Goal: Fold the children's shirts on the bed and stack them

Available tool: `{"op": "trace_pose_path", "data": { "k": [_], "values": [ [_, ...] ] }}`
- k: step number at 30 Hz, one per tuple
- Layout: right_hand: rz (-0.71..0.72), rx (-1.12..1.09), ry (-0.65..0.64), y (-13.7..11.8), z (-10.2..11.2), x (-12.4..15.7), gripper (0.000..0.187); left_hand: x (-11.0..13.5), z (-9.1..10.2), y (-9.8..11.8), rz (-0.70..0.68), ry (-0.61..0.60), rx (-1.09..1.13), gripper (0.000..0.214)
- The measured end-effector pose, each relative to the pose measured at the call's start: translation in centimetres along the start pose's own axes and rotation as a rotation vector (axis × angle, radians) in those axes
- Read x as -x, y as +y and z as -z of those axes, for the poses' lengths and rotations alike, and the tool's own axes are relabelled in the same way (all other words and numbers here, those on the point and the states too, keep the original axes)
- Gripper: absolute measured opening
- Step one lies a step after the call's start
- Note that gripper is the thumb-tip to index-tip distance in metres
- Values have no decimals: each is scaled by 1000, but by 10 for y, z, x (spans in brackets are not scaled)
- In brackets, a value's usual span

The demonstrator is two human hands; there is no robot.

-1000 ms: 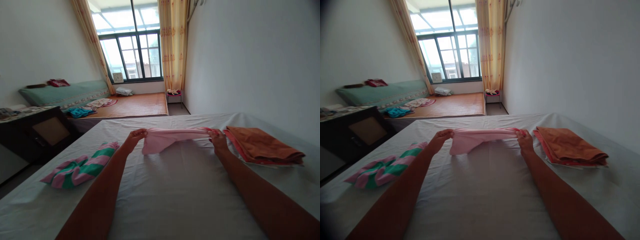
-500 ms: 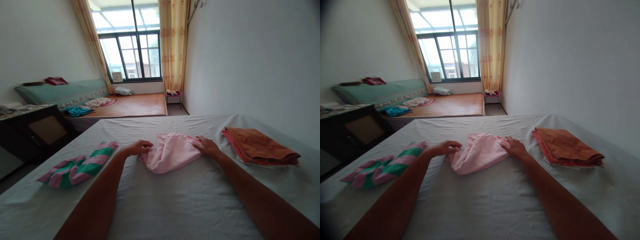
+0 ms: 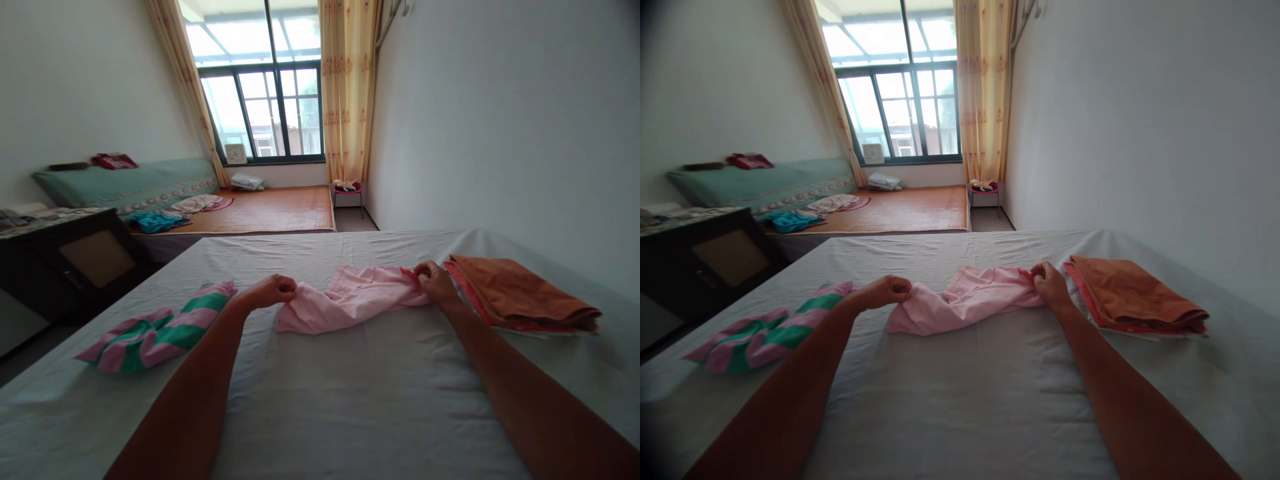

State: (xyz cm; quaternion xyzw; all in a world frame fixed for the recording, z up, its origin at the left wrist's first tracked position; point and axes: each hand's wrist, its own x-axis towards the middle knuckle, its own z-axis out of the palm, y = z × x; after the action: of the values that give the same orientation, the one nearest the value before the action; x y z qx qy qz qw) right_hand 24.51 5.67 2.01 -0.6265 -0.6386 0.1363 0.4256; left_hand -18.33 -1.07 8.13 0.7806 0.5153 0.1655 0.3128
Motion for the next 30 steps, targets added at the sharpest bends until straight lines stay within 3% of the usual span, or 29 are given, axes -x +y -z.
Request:
{"op": "trace_pose_path", "data": {
  "k": [5,8,10,13,16,19,22,26,28,30],
  "values": [
    [114,143,-160,-15,-13,10,40,1,-2,2,-14,4,392,21],
    [105,148,-247,-22,-13,12,37,3,1,2,-57,109,688,20],
    [49,-17,-261,-25,-3,10,27,6,7,2,-120,195,896,17],
    [-35,-468,-236,-28,23,5,15,12,18,-1,-230,336,1163,14],
    [-80,-772,-449,-30,47,5,14,19,24,-10,-250,412,1282,12],
    [-186,-669,-679,-33,52,10,26,23,23,-22,-52,224,1194,20],
    [-227,-341,-625,-34,37,14,43,23,17,-28,164,2,937,41],
    [73,112,-558,-32,13,16,42,19,10,-20,196,-88,509,51],
    [204,164,-549,-31,7,16,32,15,6,-14,169,-127,345,54],
    [239,97,-512,-33,6,17,29,11,3,-9,132,-149,226,54]
  ]
}}
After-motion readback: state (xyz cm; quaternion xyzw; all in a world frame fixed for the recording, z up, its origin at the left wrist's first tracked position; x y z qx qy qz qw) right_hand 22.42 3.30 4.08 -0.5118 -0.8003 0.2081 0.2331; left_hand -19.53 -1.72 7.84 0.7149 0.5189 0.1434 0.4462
